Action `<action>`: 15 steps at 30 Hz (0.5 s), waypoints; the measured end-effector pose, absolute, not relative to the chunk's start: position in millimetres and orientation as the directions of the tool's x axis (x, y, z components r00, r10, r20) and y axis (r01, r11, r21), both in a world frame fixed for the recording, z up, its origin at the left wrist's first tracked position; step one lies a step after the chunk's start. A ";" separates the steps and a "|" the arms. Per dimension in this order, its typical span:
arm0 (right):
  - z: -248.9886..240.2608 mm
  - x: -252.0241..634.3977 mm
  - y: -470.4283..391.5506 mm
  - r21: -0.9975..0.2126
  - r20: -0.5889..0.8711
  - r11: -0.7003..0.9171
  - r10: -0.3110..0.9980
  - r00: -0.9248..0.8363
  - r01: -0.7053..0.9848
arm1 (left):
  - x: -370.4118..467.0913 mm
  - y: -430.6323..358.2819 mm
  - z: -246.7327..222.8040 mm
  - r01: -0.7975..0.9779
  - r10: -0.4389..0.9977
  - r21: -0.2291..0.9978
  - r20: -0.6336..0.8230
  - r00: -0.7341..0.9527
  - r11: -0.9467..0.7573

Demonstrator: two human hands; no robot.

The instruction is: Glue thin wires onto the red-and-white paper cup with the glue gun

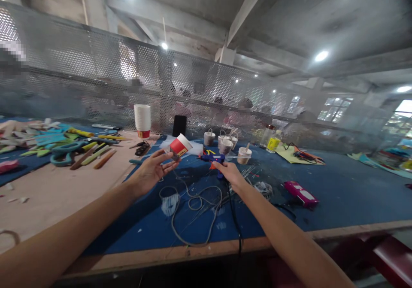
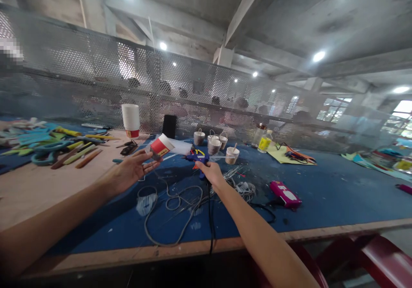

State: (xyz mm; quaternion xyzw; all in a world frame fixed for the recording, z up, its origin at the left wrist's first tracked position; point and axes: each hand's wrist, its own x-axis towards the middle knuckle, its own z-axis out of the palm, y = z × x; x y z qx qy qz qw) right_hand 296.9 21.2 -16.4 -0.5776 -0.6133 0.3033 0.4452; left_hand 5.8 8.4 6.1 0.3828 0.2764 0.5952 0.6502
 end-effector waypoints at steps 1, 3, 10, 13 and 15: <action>-17.6 299.6 23.6 -0.867 0.198 0.141 0.978 0.071 0.478 | 5.7 8.6 5.4 -0.565 0.984 0.825 0.112 0.140 -0.013; -18.6 303.4 27.5 -0.827 0.200 0.122 0.976 0.084 0.548 | 6.1 7.8 5.0 -0.569 0.981 0.822 0.123 0.151 -0.015; -19.2 309.2 32.2 -0.625 0.275 0.038 0.946 0.174 0.779 | 7.6 2.3 11.1 -0.575 0.975 0.818 0.121 0.184 0.007; -18.7 310.9 28.4 -0.554 0.290 0.032 0.944 0.157 0.832 | 6.0 4.1 11.0 -0.574 0.979 0.818 0.088 0.186 0.035; -15.3 309.8 23.5 -0.517 0.308 0.033 0.940 0.149 0.855 | 5.5 4.8 10.1 -0.573 0.977 0.818 0.084 0.195 0.044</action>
